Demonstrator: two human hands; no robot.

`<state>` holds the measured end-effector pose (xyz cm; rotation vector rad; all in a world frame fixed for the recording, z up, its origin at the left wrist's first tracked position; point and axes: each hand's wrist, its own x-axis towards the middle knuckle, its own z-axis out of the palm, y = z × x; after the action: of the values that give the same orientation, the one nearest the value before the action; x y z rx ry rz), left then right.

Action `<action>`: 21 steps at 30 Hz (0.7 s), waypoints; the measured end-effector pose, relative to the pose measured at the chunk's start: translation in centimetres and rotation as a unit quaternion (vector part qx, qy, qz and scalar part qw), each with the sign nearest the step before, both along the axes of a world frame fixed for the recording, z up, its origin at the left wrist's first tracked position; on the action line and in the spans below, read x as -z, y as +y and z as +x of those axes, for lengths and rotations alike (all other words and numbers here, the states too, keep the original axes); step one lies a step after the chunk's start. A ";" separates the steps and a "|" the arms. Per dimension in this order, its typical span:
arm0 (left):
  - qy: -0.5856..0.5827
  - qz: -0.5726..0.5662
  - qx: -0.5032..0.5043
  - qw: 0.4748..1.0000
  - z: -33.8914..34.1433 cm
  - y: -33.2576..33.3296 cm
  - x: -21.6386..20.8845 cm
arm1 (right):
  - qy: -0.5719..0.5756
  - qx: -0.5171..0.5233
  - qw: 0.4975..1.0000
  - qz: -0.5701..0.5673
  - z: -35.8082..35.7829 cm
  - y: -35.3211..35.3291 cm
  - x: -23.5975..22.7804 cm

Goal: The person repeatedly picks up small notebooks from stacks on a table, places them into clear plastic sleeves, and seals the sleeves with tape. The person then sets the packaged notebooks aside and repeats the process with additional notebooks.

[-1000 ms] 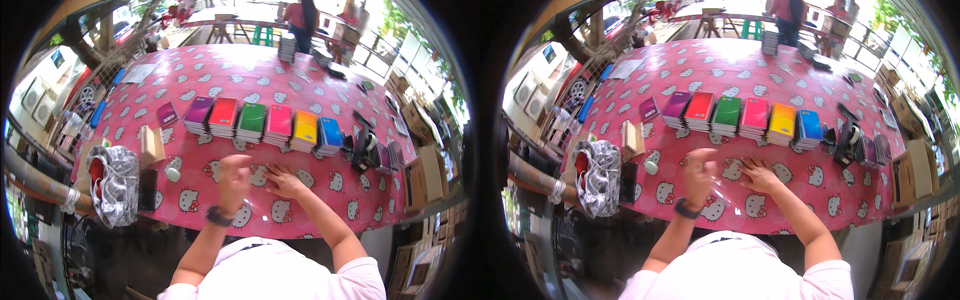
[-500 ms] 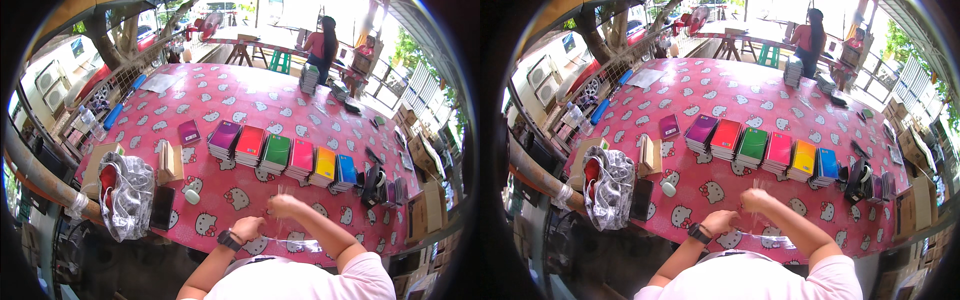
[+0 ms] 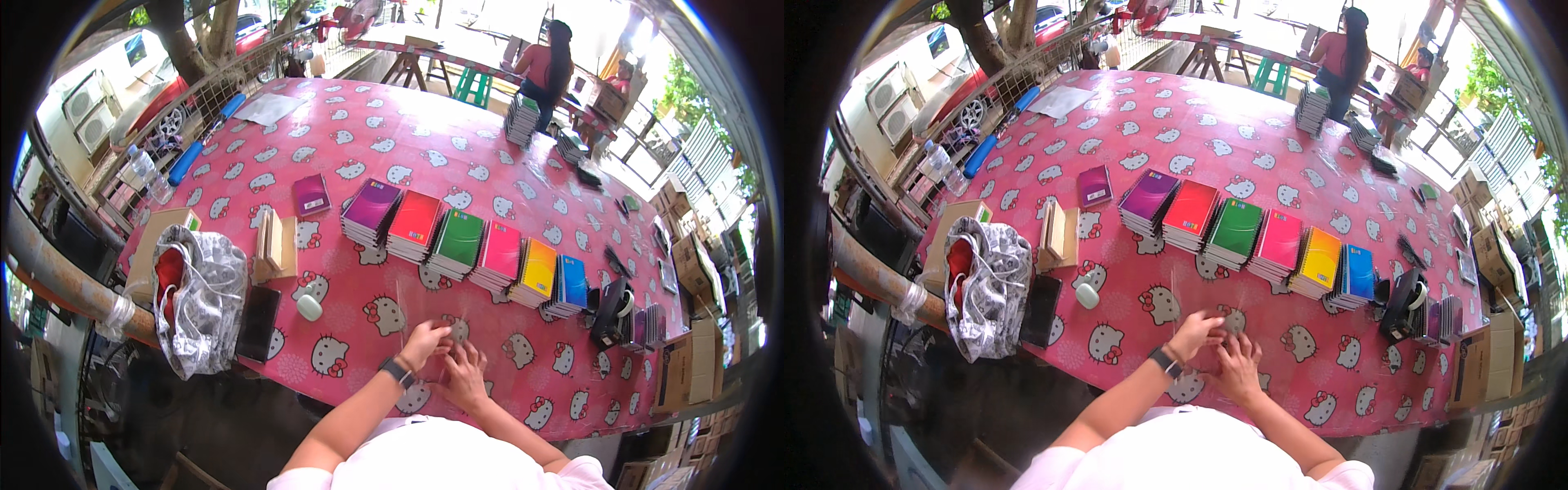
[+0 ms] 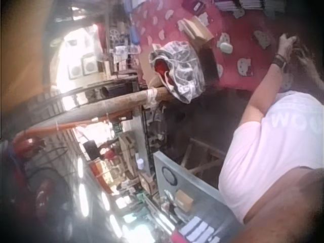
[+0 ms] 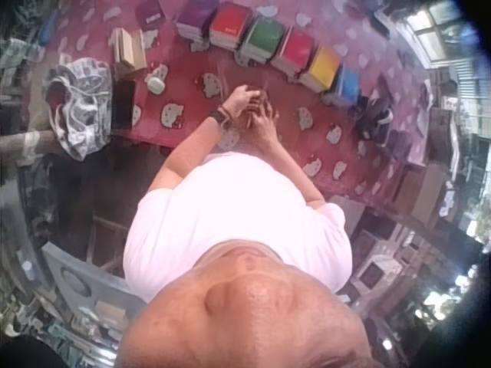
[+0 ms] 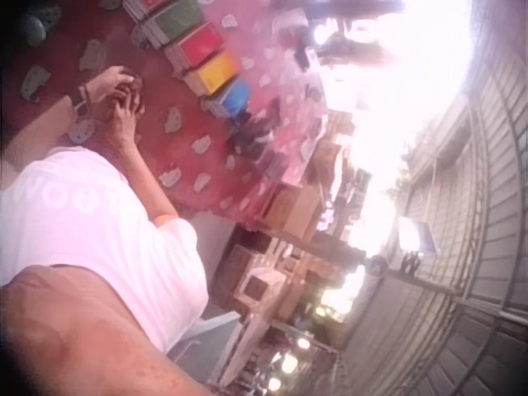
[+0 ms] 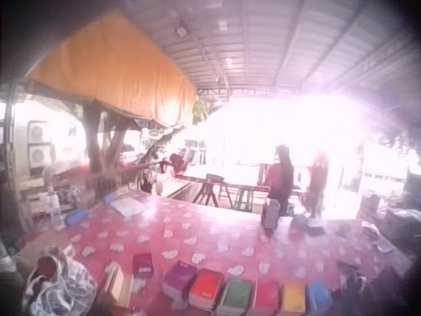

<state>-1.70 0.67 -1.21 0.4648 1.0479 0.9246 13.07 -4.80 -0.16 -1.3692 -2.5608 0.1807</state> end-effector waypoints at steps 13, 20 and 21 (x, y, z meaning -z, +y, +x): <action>0.178 0.203 0.013 0.963 -1.4 -3.9 1.9 | 0.157 -0.185 0.967 0.083 -17.8 18.8 -8.5; 0.297 0.277 -0.021 0.914 -1.3 -4.9 1.7 | -0.122 -0.104 0.986 0.056 -26.5 25.2 -5.9; 0.278 0.283 -0.033 0.917 -1.4 -4.6 1.9 | -0.134 -0.094 0.985 0.056 -26.7 25.9 -5.6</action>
<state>-3.14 -3.92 -3.15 1.2376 1.3031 1.1925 -13.65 21.13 5.40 -1.1820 -2.8704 -0.1237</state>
